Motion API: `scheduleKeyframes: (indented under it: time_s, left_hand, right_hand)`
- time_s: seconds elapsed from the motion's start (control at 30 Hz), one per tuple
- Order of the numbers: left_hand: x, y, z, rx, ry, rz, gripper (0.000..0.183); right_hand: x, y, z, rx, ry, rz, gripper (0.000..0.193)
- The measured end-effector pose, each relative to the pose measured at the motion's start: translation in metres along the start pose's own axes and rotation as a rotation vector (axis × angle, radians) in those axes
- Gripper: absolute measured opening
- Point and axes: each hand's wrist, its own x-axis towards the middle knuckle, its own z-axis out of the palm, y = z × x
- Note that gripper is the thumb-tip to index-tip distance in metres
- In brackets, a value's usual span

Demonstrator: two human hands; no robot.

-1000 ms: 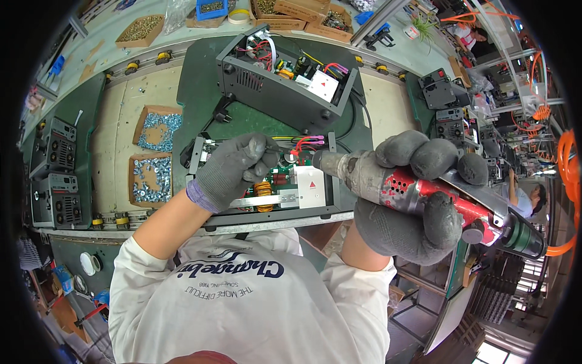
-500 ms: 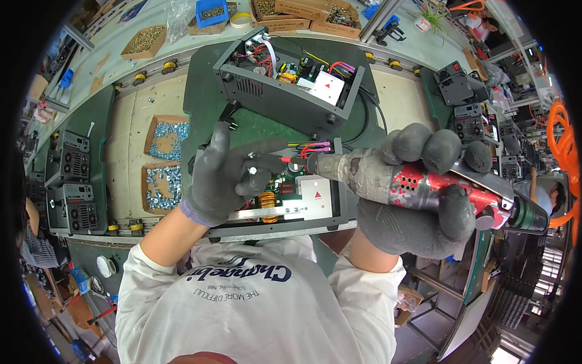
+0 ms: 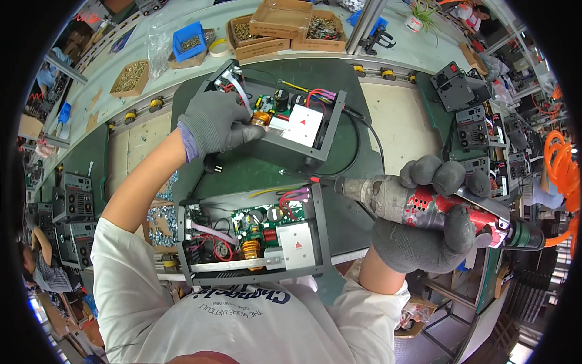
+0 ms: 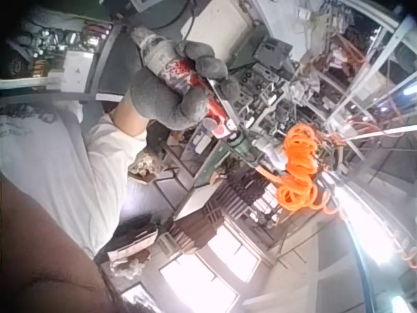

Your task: The person assembles an electronic device by connecting wires and securing internal components. They use a power drill to fasten screws into the metal casing and organize the wiring inside the unit. The task involves handling a circuit board, a metal chassis, and various connectors.

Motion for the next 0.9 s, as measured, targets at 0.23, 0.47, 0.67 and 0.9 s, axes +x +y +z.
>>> scheduleKeyframes:
  time_s: [0.23, 0.47, 0.67, 0.9]
  left_hand:
    - [0.017, -0.027, 0.022, -0.205, -0.028, 0.26, 0.048]
    - [0.027, -0.022, 0.028, -0.267, 0.031, 0.117, 0.048]
    - [0.035, -0.017, 0.024, -0.248, -0.102, 0.004, 0.038]
    - [0.03, -0.015, 0.022, -0.289, -0.115, -0.095, 0.047]
  right_hand:
    - [0.01, 0.02, -0.005, 0.003, -0.033, 0.008, 0.036]
    - [0.031, 0.041, 0.003, 0.012, -0.081, 0.019, 0.036]
    - [0.05, 0.067, 0.011, -0.026, -0.215, 0.032, 0.038]
    - [0.052, 0.092, 0.025, -0.033, -0.259, 0.104, 0.037]
